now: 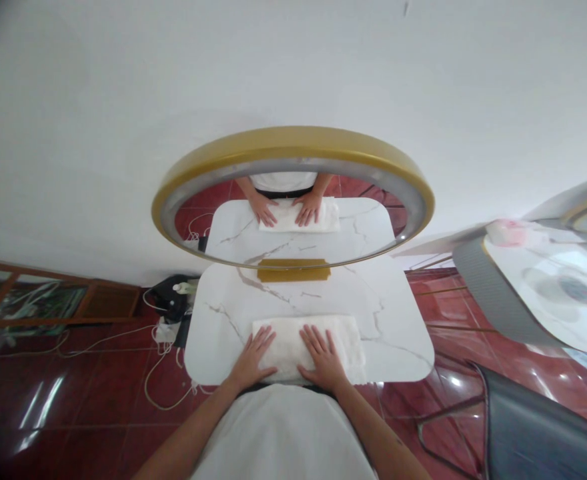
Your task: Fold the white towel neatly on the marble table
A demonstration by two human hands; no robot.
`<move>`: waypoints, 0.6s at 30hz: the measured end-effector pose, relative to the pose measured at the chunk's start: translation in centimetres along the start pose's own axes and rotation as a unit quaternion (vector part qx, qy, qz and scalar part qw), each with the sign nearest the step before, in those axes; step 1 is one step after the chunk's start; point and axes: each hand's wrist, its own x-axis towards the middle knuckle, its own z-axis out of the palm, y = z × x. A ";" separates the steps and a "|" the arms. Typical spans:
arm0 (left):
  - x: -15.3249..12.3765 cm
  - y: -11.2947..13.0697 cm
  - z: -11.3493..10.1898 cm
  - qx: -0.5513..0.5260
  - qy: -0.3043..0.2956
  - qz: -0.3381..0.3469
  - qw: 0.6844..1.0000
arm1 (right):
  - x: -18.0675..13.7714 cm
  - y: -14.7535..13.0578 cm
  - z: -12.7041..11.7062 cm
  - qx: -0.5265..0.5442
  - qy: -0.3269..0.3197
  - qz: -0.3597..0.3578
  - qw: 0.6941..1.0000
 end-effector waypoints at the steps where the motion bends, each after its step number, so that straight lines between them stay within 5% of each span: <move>1: -0.4 0.0 0.2 0.001 -0.003 0.002 1.000 | -0.2 0.1 0.0 0.003 -0.007 -0.005 1.000; 7: 0.1 -1.0 -0.8 0.032 -0.021 0.026 0.999 | 0.7 1.2 -0.1 0.000 -0.011 -0.034 0.999; 18: 7.0 -1.8 -5.0 0.046 0.014 -0.055 0.997 | 8.2 0.9 -1.1 -0.059 0.081 0.040 0.994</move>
